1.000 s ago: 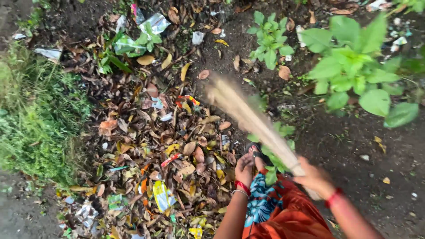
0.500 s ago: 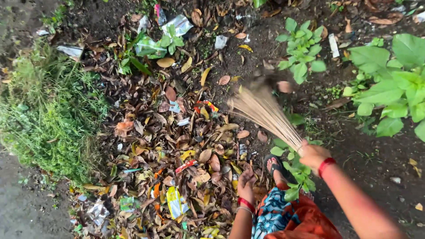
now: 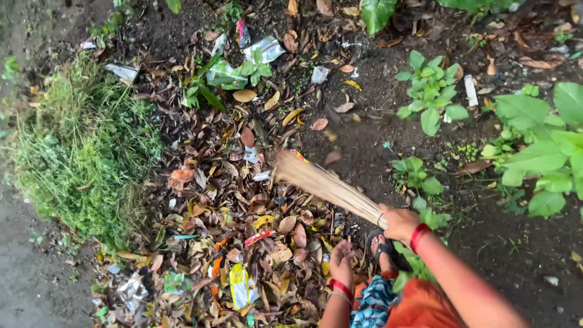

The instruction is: The recorder uses a traditional broom to sweep dry leaves and debris in a yard.

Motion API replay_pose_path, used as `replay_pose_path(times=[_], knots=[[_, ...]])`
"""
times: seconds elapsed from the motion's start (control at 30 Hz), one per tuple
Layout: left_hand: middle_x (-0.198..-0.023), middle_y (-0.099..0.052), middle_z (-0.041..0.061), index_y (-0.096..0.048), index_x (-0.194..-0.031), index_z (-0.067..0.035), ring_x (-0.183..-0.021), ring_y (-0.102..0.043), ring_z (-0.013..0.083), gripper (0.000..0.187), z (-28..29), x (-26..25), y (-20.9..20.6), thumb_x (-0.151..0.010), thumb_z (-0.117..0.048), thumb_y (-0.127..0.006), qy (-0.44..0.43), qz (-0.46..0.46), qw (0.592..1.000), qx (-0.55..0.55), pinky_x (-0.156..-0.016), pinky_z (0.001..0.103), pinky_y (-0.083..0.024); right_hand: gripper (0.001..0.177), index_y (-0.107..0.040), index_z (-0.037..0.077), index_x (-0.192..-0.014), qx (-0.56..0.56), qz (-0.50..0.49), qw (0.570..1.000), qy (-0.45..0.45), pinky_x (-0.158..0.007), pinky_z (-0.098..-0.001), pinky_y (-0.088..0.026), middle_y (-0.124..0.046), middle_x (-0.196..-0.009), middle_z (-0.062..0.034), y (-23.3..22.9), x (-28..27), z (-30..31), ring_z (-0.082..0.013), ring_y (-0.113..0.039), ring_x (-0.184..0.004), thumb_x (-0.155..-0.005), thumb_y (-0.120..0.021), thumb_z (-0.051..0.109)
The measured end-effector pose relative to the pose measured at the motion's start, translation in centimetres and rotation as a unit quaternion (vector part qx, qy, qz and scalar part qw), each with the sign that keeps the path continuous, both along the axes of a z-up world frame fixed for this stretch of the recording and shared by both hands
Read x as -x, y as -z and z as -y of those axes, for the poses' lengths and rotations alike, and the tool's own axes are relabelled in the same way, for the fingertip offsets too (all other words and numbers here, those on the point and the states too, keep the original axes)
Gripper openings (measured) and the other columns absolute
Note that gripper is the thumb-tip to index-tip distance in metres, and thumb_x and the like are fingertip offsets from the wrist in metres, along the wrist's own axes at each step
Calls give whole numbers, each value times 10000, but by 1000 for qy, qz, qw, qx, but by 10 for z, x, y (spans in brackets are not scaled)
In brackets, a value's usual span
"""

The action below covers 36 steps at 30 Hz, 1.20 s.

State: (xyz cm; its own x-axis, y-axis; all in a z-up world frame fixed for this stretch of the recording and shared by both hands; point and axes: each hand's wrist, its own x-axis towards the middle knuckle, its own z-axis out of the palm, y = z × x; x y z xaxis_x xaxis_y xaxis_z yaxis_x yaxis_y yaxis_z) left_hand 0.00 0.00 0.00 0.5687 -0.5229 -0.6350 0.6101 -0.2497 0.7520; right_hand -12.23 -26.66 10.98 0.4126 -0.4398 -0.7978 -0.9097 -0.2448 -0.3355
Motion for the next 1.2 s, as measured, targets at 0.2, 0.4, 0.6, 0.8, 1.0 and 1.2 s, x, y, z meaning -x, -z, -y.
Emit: replay_pose_path(times=[0.2,0.4,0.6,0.8,1.0,1.2], knots=[[-1255,-678,124,-555,-1349,-7,-1078,-679,239,489,37,-14,-25,-898,132,-426,0,-10,999,40,-910,313,-544,825,-365,215,-1483,37,-25,999,11,-827,-461,-599,-749,-1059,-113,-72,34,3,-327,-743,-978,-760,-757,277],[-1263,-664,98,-562,-1376,-25,-1068,-665,216,549,82,-35,-63,-883,131,-379,42,2,998,47,-887,288,-521,827,-430,200,-1422,44,31,973,223,-856,-478,-593,-749,-1104,-162,-67,119,14,-373,-745,-1001,-711,-818,363],[-1271,-663,99,-552,-1369,-15,-1074,-664,215,525,137,-59,-70,-893,123,-380,73,0,994,82,-924,313,-520,884,-413,117,-1456,81,18,936,341,-963,-487,-553,-703,-1246,-236,-48,182,70,-417,-700,-1126,-726,-835,384],[-1285,-665,126,-544,-1358,4,-1127,-666,242,487,258,-87,-58,-904,117,-409,135,4,988,69,-983,340,-530,838,-519,61,-1407,148,39,905,398,-1002,-470,-518,-671,-1280,-249,114,250,162,-407,-650,-1159,-723,-859,404],[-1278,-647,152,-548,-1354,39,-1114,-663,237,452,407,-112,-22,-926,132,-437,211,-9,976,61,-985,348,-527,744,-576,195,-1411,232,-46,938,254,-1138,-455,-390,-584,-1407,-115,101,200,289,-336,-518,-1303,-749,-822,429],[-1298,-668,159,-546,-1334,17,-1078,-678,241,429,512,-124,-34,-940,120,-413,316,31,948,11,-963,352,-537,1043,-206,59,-1537,-95,90,887,443,-1167,-421,-368,-330,-1585,-216,186,154,281,-343,-377,-1448,-759,-878,231]])
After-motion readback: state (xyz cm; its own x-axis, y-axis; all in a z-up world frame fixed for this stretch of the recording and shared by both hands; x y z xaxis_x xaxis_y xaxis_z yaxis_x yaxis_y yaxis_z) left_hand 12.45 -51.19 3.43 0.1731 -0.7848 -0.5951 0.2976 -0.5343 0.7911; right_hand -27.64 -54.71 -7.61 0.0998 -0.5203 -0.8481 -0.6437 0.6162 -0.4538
